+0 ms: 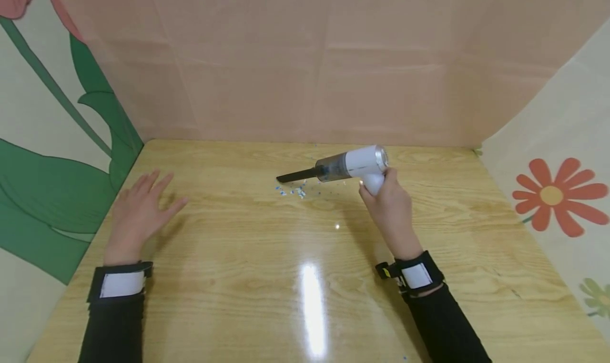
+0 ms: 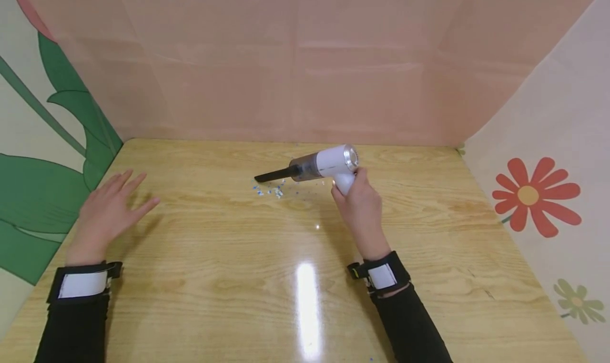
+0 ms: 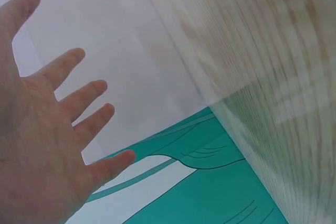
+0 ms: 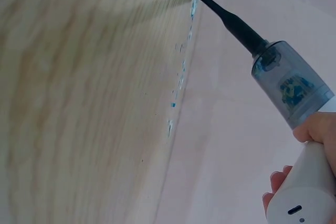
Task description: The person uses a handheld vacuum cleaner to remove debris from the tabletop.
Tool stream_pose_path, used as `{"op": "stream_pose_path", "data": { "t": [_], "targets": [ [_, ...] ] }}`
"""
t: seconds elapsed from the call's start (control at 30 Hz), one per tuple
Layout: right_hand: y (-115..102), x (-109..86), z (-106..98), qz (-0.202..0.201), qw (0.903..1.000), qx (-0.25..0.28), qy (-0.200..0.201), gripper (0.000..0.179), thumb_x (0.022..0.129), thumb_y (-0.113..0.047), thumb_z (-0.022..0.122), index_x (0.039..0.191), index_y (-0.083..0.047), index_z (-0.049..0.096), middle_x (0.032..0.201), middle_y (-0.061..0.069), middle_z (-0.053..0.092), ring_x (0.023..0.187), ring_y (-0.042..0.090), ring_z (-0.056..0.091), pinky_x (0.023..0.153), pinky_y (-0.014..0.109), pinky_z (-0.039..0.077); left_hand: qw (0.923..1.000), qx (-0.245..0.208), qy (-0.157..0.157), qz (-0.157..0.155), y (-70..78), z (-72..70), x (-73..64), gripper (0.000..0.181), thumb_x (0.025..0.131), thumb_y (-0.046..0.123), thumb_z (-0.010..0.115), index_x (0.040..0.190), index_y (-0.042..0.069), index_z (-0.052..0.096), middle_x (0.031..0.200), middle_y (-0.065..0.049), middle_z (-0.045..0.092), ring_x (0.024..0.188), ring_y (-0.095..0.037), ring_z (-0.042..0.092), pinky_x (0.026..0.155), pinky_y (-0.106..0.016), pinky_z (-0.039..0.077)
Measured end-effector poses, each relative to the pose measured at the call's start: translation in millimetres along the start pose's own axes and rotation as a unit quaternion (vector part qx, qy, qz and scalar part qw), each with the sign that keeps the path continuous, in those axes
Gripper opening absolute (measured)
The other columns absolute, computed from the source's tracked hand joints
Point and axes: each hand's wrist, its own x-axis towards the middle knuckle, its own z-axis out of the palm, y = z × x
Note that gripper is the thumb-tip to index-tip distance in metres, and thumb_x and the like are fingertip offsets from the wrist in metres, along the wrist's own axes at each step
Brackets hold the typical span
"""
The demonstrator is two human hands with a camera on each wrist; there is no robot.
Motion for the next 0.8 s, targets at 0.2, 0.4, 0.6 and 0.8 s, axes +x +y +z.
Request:
{"op": "stream_pose_path", "data": {
  "t": [0.2,0.4,0.6,0.8],
  "targets": [
    [-1.7,0.5,-4.0,-0.021,0.9997,-0.012,0.001,0.055,0.085,-0.022,0.076,0.116,0.015,0.047,0.08,0.031,0.064,0.058,0.043,0.064,0.046,0.052,0.052,1.0,-0.001,0.001,0.005,3.3,-1.4,0.5,0.08,0.094,0.057,0.058,0.152,0.006,0.037,0.157,-0.027,0.026,0.143,-0.05,0.02,0.107,-0.075,0.013],
    [2.0,3.1,-12.4,-0.02,0.9994,-0.029,0.006,0.056,0.084,-0.026,0.076,0.115,0.014,0.05,0.077,0.03,0.064,0.054,0.042,0.062,0.043,0.052,0.049,1.0,-0.002,0.003,0.002,3.7,-2.4,0.4,0.08,0.093,0.057,0.058,0.152,0.006,0.037,0.157,-0.027,0.026,0.143,-0.05,0.019,0.107,-0.075,0.012],
    [7.3,5.3,-19.7,-0.026,0.9991,-0.033,-0.005,0.057,0.083,-0.024,0.076,0.116,0.015,0.05,0.08,0.031,0.064,0.054,0.041,0.062,0.042,0.051,0.05,1.0,-0.001,-0.003,0.007,4.4,-2.8,1.0,0.084,0.094,0.065,0.051,0.152,0.007,0.037,0.157,-0.027,0.026,0.143,-0.05,0.019,0.106,-0.075,0.014],
    [13.2,7.5,-24.1,-0.033,0.9984,-0.045,0.005,0.055,0.083,-0.023,0.076,0.114,0.015,0.05,0.078,0.032,0.064,0.053,0.041,0.061,0.042,0.052,0.05,0.9998,0.0,-0.007,0.02,8.3,0.6,4.3,0.079,0.095,0.058,0.055,0.153,0.008,0.036,0.156,-0.027,0.027,0.142,-0.05,0.021,0.106,-0.074,0.017]
  ]
}}
